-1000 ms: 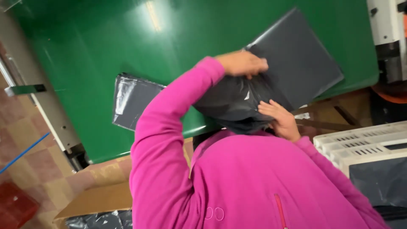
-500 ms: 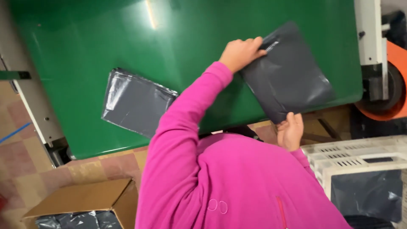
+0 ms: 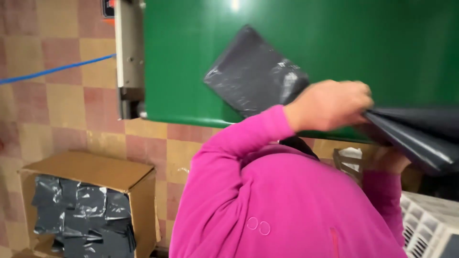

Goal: Removing finished plastic bags from a conveyor belt, folding them, and stacking them into a collection crate.

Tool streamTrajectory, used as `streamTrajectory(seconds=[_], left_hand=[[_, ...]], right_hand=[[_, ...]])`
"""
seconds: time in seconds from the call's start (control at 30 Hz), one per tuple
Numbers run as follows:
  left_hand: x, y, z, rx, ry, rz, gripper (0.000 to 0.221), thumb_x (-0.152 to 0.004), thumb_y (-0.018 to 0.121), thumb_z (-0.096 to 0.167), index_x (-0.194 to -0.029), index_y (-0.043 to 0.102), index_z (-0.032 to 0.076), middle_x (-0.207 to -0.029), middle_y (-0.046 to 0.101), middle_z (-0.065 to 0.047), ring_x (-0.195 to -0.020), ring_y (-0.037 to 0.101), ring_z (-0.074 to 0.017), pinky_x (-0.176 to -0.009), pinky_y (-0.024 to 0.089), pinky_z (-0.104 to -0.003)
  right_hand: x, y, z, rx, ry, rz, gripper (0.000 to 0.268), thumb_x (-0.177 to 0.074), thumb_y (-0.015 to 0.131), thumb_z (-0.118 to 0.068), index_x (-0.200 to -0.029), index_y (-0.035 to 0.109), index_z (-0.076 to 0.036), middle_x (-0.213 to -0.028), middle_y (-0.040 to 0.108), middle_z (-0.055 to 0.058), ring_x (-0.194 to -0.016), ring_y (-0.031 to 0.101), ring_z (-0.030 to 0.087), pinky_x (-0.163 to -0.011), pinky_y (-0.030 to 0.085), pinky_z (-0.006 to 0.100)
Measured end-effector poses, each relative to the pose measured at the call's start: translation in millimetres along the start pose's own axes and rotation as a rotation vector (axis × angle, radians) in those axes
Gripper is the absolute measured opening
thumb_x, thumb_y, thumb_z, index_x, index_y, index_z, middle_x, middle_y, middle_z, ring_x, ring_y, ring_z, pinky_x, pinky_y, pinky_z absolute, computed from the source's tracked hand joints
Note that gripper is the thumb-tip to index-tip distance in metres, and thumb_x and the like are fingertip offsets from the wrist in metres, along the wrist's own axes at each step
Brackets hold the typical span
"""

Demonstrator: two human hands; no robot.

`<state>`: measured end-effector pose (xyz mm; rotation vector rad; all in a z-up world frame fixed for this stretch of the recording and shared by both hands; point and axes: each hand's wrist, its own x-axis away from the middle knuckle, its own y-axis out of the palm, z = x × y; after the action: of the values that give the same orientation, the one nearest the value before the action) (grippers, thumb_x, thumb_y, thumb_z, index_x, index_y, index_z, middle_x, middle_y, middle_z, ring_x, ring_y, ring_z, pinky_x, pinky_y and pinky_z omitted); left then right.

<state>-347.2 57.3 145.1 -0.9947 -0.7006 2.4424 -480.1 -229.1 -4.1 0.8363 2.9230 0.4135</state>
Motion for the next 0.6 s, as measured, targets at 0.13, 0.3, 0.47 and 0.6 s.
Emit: streamTrajectory(seconds=[0.13,0.3,0.47,0.6], left_hand=[[89.1,-114.7,-40.1,-0.267,-0.553,0.292,0.029,-0.088,0.073,0.037,-0.103,0.065,0.014,-0.09,0.071,-0.007,-0.076,0.072,-0.0322,-0.068,0.057,-0.043],[189.3,-120.0,-159.6,-0.489,-0.671,0.308,0.033,-0.103,0.062,0.045,-0.104,0.055,0.013,-0.086,0.071,-0.008,-0.069,0.07,-0.036,-0.059,0.054,-0.046],[206.0,-98.6,-189.5,-0.586,-0.777,0.121,0.044,-0.1,0.062,0.052,-0.107,0.054,0.01,-0.089,0.07,-0.009,-0.068,0.07,-0.0335,-0.056,0.054,-0.044],[178.9,-100.1,-159.4,-0.754,-0.785,0.154,0.064,-0.091,0.064,0.058,-0.127,0.054,0.006,-0.119,0.063,-0.008,-0.107,0.062,-0.0297,-0.081,0.052,-0.047]], right_hand=[[26.8,57.9,96.6,0.254,-0.168,-0.095,0.036,-0.103,0.072,0.0,-0.133,0.053,0.003,-0.135,0.061,0.011,-0.123,0.059,0.022,-0.114,0.052,0.04],[96.8,213.7,75.8,0.276,-0.133,-0.361,0.05,-0.103,0.074,0.0,-0.146,0.049,0.005,-0.145,0.059,0.012,-0.132,0.058,0.022,-0.119,0.045,0.035],[115.3,239.8,49.5,0.406,-0.047,-0.354,0.052,-0.101,0.078,0.0,-0.144,0.049,0.004,-0.143,0.06,0.015,-0.133,0.059,0.024,-0.119,0.047,0.035],[131.6,283.6,1.2,1.107,-0.425,-0.407,0.073,-0.09,0.078,-0.02,-0.15,0.044,0.001,-0.144,0.047,0.022,-0.137,0.044,0.039,-0.116,0.038,0.049]])
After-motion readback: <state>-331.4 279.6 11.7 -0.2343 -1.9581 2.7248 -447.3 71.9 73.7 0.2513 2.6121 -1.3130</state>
